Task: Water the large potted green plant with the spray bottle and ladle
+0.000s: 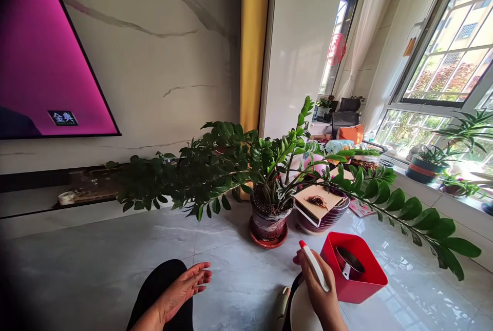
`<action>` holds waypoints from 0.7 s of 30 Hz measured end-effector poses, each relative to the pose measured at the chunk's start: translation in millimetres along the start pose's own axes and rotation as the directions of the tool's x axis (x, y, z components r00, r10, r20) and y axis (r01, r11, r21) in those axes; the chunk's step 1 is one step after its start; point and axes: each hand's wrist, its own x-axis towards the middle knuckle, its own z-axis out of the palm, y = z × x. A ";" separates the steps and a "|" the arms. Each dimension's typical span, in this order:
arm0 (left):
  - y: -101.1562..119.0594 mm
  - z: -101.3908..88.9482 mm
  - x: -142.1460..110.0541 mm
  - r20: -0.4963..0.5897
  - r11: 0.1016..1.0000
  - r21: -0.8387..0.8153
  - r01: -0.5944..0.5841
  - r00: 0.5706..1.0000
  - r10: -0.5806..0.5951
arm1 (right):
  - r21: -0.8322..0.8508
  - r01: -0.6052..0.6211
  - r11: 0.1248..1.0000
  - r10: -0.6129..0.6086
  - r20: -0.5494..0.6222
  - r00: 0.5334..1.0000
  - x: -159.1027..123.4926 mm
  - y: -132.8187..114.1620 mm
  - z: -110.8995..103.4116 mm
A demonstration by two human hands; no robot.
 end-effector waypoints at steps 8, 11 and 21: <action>-1.6 -2.9 -0.1 0.001 1.000 -0.009 -0.008 1.000 0.008 | 0.015 0.023 1.000 -0.022 -0.030 0.999 2.8 -3.6 3.0; -2.0 -3.4 0.5 0.001 1.000 -0.007 -0.009 1.000 0.009 | -0.024 0.038 0.999 -0.038 -0.037 0.999 2.1 -9.0 3.4; -0.9 -2.8 -1.3 -0.004 1.000 -0.007 -0.009 1.000 0.009 | -0.068 0.038 0.997 -0.039 -0.013 0.999 2.6 -11.6 -5.6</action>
